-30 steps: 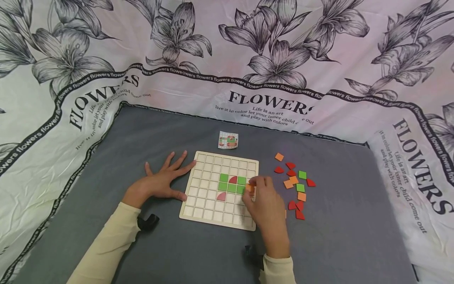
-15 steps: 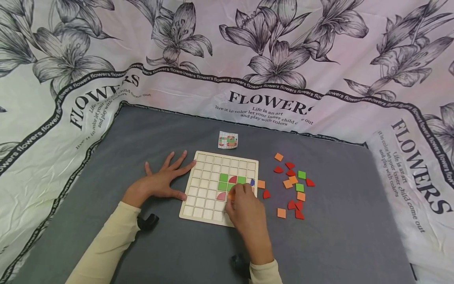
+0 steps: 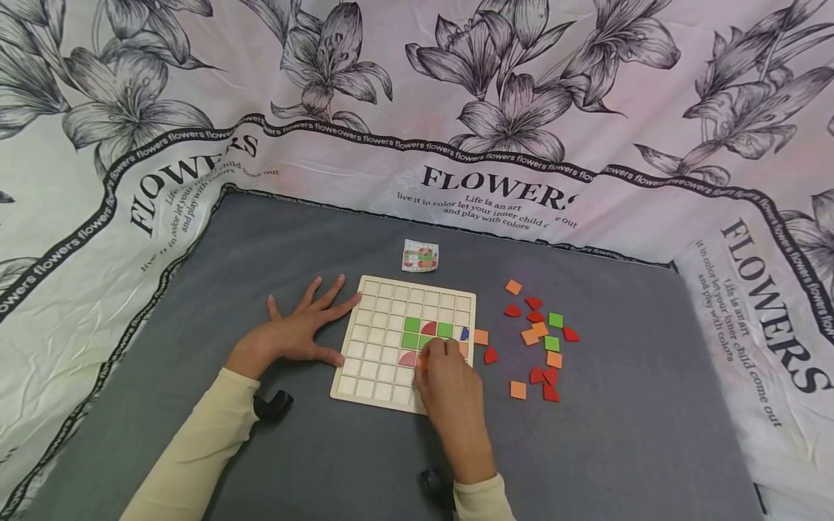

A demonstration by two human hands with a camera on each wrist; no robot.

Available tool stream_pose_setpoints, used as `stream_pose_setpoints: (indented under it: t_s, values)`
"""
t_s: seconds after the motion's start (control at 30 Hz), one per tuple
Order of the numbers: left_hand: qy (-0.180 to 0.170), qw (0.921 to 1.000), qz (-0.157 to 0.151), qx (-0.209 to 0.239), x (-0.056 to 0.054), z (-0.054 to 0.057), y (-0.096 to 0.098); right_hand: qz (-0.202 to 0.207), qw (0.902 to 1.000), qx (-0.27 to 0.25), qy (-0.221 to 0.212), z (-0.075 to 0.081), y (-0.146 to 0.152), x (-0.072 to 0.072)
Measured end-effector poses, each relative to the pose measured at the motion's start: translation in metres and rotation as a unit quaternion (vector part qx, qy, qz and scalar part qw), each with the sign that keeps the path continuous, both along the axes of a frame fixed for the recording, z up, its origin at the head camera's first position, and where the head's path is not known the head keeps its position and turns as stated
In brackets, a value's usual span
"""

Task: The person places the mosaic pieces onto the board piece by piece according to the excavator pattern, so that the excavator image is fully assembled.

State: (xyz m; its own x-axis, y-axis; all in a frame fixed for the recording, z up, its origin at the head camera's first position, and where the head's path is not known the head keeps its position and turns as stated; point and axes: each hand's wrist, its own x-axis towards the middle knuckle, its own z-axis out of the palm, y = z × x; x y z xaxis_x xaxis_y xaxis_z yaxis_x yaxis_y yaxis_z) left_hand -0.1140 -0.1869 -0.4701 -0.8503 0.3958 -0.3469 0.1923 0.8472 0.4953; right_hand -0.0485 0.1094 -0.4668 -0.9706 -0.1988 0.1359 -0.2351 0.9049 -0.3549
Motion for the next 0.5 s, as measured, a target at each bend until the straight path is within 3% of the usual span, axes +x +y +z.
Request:
stream_pose_setpoints:
  t_s: [0.5]
  values:
    - [0.004,0.9979,0.046,-0.046,0.006,0.013,0.019,-0.017,0.9997,0.0,-0.015,0.003,0.001,0.0]
